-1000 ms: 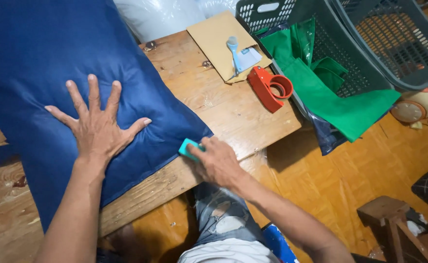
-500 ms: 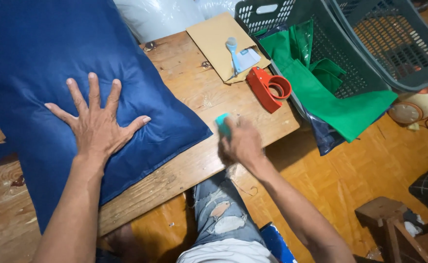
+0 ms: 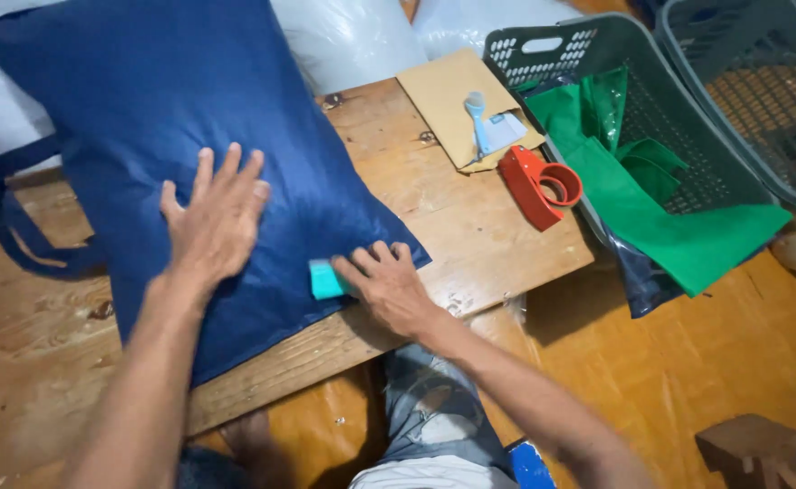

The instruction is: Cleaning the exterior surface of a blue bag using a small cleaning block on a wooden workbench.

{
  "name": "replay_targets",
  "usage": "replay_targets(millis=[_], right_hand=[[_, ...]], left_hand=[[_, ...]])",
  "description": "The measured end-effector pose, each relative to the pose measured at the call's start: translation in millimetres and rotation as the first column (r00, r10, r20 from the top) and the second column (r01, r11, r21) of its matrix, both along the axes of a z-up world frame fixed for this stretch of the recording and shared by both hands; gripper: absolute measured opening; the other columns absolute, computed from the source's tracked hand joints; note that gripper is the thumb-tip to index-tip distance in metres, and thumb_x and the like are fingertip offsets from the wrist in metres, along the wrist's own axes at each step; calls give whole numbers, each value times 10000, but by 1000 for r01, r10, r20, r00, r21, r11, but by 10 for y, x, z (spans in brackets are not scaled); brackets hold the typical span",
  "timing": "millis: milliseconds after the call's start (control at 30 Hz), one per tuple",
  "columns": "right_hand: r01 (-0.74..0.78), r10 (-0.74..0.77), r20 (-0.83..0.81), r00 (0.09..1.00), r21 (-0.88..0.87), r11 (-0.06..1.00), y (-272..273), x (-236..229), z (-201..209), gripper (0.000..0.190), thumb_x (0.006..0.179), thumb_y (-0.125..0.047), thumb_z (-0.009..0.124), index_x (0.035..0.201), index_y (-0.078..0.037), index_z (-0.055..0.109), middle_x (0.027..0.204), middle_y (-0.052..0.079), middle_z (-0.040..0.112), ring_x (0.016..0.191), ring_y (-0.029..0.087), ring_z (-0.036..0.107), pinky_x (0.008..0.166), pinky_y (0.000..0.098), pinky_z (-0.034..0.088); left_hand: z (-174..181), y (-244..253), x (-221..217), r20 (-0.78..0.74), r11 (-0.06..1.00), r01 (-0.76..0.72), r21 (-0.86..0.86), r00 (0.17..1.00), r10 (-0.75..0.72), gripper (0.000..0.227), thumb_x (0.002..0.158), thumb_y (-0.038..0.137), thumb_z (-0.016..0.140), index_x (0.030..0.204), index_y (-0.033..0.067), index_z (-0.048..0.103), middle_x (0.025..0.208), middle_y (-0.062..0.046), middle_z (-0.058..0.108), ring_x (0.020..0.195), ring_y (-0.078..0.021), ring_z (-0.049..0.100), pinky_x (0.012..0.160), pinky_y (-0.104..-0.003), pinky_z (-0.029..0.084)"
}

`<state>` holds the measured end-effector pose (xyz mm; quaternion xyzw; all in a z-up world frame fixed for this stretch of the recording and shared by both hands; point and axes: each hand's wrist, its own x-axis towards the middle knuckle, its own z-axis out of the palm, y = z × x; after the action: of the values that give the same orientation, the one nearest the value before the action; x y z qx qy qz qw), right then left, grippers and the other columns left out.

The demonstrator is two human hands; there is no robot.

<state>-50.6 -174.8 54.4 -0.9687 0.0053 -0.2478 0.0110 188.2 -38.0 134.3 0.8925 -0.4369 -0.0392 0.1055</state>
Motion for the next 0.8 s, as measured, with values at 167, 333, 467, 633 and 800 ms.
replay_targets(millis=[167,333,467,633,800], right_hand=[[-185,186,-20,982,39,982,-232,103,655,366,952,-333,629,1294,-204,615,1097,58,549,1006,303,519,916,487,385],[-30,-25,142,990,375,927,-333,900,823,537,984,-397,676,1463,-211,521,1133,80,565,1016,336,560,839,516,437],[10,-64,146,987,344,939,272,1038,502,452,914,-311,667,1325,-137,596,1098,94,524,993,375,526,795,546,440],[-158,170,-45,984,195,968,921,478,-137,439,886,-361,650,1310,-264,594,1140,24,510,1080,284,461,918,505,323],[-152,213,-119,970,389,909,787,298,477,446,899,-337,670,1327,-238,599,1188,29,535,1109,304,485,931,504,328]], left_hand=[[-144,594,370,136,844,39,-534,990,41,439,1140,317,568,1502,79,633,1534,-216,551,1423,-442,444,1115,-615,358],[-22,1022,190,-331,766,-533,-359,840,429,1064,818,681,781,1664,219,330,1649,-243,249,1500,-481,288,1188,-634,258],[180,1061,80,-603,734,-660,-163,655,455,1025,903,742,647,1671,211,223,1606,-301,349,1459,-493,354,1184,-621,296],[144,1021,10,-574,732,-675,-92,637,515,1049,854,859,579,1666,299,221,1630,-200,369,1469,-434,375,1198,-575,315],[126,1024,30,-633,738,-669,-81,607,481,881,984,788,424,1668,272,218,1633,-236,351,1493,-441,330,1224,-580,284]])
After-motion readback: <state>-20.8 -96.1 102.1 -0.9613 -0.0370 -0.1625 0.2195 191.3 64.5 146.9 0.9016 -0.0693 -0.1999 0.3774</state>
